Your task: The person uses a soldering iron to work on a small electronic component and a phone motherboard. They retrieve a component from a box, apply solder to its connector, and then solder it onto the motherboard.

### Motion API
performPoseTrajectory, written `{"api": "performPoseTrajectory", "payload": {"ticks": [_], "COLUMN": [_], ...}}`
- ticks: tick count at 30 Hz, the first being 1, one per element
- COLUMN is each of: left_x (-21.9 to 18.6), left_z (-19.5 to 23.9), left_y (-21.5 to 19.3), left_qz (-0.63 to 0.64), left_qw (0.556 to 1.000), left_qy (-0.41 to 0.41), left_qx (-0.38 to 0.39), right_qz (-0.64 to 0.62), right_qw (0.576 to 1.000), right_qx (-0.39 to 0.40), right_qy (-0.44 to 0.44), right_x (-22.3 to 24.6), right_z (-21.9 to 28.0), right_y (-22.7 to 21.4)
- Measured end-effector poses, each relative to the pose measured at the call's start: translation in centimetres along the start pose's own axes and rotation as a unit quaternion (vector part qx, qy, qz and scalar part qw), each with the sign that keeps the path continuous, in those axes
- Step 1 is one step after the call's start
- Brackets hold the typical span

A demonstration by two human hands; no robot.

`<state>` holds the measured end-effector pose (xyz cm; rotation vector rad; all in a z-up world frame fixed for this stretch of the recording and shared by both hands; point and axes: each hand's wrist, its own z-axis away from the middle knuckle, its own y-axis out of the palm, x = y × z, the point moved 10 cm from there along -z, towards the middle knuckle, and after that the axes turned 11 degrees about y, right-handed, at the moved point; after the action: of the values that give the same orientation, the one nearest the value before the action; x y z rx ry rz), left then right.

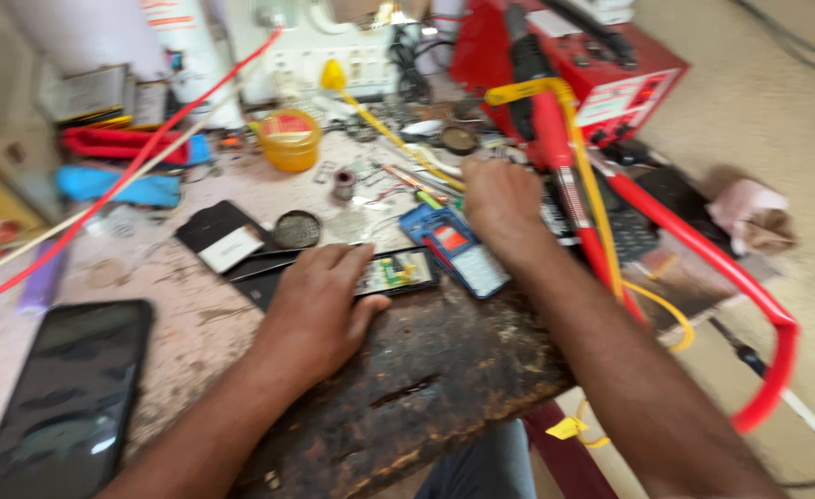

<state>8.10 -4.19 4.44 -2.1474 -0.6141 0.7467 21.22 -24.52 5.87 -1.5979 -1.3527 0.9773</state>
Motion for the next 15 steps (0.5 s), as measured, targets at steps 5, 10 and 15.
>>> {"api": "performPoseTrajectory", "payload": {"ticks": [5, 10, 15], "left_x": [0.0, 1.3, 4.5], "left_z": [0.0, 0.2, 0.8], "left_y": [-0.2, 0.9, 3.6], "left_qz": [-0.009, -0.043, -0.144], "left_qw": [1.0, 0.999, 0.986], "left_qy": [0.011, -0.002, 0.026], "left_qx": [-0.02, -0.015, -0.084], "right_qz": [-0.127, -0.096, -0.049], "right_qw": [0.965, 0.99, 0.931], "right_qx": [-0.206, -0.097, -0.361], "right_qy": [-0.102, -0.04, -0.027], "right_x": [0.0, -3.6, -11.3], "right_z": [6.1, 9.2, 12.6], "right_y": [-8.3, -13.3, -29.7]}}
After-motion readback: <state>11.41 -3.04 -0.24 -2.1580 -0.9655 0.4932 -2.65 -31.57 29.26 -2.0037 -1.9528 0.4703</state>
